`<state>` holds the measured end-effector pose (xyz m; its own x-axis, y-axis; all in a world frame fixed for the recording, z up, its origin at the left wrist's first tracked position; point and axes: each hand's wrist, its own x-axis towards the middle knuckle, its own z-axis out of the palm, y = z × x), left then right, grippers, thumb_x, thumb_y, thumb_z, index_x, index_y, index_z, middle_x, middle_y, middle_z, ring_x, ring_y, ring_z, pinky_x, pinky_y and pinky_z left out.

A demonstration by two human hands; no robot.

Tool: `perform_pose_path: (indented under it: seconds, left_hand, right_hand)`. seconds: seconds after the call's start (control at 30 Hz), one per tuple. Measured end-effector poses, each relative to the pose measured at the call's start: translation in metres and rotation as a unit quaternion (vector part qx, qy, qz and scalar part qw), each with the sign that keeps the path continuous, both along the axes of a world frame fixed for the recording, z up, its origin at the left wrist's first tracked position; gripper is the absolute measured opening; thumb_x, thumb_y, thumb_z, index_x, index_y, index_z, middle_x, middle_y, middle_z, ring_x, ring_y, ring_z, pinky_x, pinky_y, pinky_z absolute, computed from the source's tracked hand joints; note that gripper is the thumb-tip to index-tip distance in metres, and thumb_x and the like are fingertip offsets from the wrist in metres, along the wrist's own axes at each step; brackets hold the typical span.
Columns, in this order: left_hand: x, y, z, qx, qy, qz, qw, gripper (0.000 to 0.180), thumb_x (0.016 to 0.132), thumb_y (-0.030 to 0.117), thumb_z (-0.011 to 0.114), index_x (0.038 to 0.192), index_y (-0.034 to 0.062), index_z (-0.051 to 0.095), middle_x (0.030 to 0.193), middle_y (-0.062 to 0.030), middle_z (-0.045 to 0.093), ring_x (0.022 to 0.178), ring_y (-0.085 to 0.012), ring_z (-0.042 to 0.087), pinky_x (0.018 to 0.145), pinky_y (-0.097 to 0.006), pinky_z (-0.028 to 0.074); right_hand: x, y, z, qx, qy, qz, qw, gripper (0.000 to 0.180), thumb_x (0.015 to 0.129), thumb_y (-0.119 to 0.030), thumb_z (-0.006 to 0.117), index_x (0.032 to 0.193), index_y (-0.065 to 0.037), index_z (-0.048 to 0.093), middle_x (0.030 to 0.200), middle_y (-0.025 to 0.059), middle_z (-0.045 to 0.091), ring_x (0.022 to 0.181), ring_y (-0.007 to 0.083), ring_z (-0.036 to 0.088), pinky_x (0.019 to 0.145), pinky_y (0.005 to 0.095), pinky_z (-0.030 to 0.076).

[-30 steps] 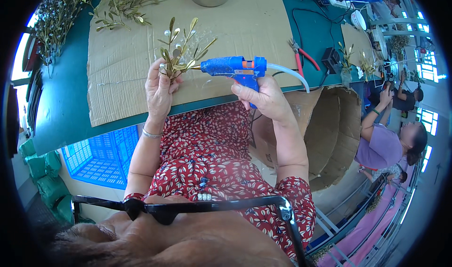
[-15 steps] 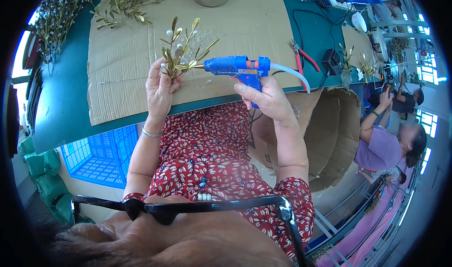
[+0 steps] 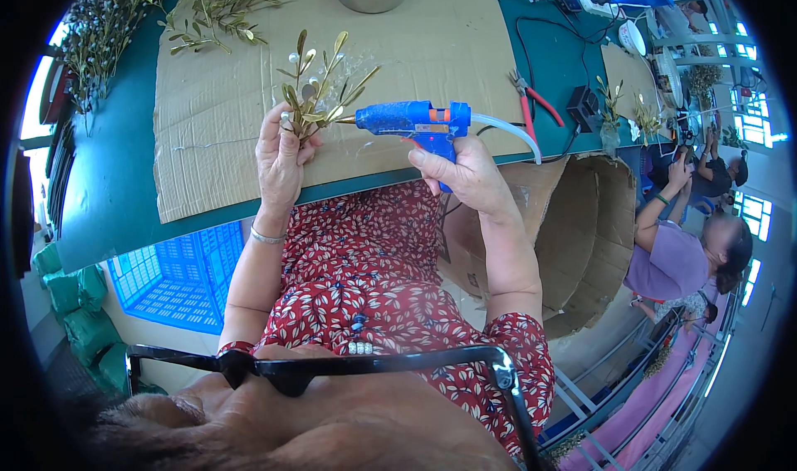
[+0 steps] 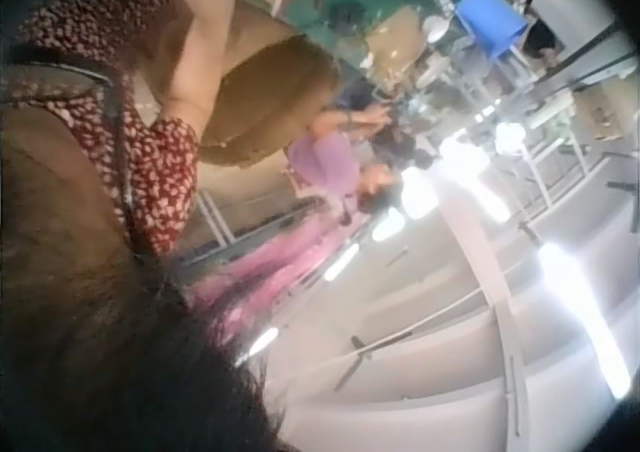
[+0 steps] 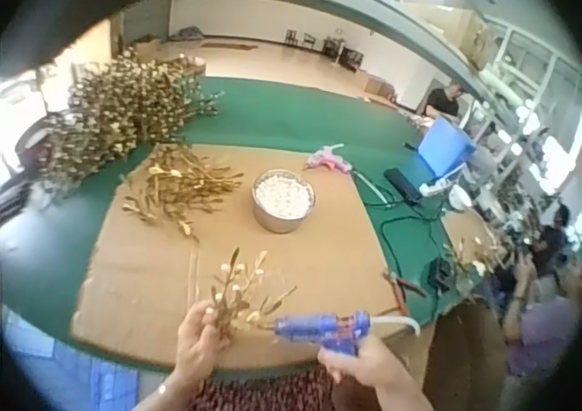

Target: The person trims artificial plant stems using pliers, applies hot glue using a glue gun, and attaches faux pearls onto the stems by hand.

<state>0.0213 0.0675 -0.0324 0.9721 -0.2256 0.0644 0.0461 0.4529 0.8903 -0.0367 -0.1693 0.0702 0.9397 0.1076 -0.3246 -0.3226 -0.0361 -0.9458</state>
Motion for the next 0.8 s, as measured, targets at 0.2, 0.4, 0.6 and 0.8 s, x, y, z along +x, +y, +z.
perform_pose_path:
  seconds: [0.2, 0.4, 0.6, 0.8]
  left_hand:
    - [-0.0003, -0.0009, 0.0017, -0.001, 0.004, 0.001, 1.000, 0.039, 0.095, 0.027, 0.050, 0.126, 0.0048, 0.043, 0.090, -0.0041, 0.056, 0.071, -0.0074, 0.050, 0.053, -0.016, 0.034]
    - [-0.0002, -0.0006, 0.0009, -0.002, 0.000, 0.000, 1.000, 0.040, 0.095, 0.027, 0.050, 0.126, 0.0048, 0.043, 0.090, -0.0043, 0.056, 0.071, -0.0073, 0.050, 0.053, -0.016, 0.033]
    - [0.0001, -0.0013, 0.0016, 0.006, 0.001, 0.002, 1.000, 0.039, 0.095, 0.027, 0.050, 0.126, 0.0046, 0.043, 0.089, -0.0044, 0.056, 0.071, -0.0073, 0.049, 0.053, -0.016, 0.033]
    - [0.0001, -0.0002, -0.0011, 0.004, -0.004, -0.002, 1.000, 0.038, 0.096, 0.026, 0.048, 0.127, 0.0045, 0.043, 0.089, -0.0042, 0.056, 0.071, -0.0074, 0.050, 0.052, -0.016, 0.033]
  right_hand:
    - [0.0005, 0.0004, -0.0022, -0.005, -0.013, -0.007, 1.000, 0.024, 0.087, -0.020, 0.063, 0.100, 0.000, 0.057, 0.070, 0.0011, 0.054, 0.051, 0.0069, 0.049, 0.047, 0.0198, 0.037]
    - [0.0011, 0.0020, 0.0006, -0.007, -0.013, -0.009, 1.000, 0.023, 0.086, -0.019, 0.063, 0.100, -0.001, 0.057, 0.070, 0.0013, 0.055, 0.050, 0.0067, 0.049, 0.046, 0.0192, 0.037]
    - [0.0008, 0.0024, -0.0013, 0.006, -0.022, -0.007, 1.000, 0.024, 0.087, -0.018, 0.062, 0.101, 0.000, 0.057, 0.069, 0.0016, 0.055, 0.051, 0.0067, 0.050, 0.046, 0.0193, 0.037]
    - [0.0012, 0.0032, -0.0068, -0.001, -0.026, -0.010, 1.000, 0.028, 0.087, -0.024, 0.063, 0.102, -0.001, 0.059, 0.064, -0.0004, 0.053, 0.050, 0.0059, 0.050, 0.046, 0.0193, 0.038]
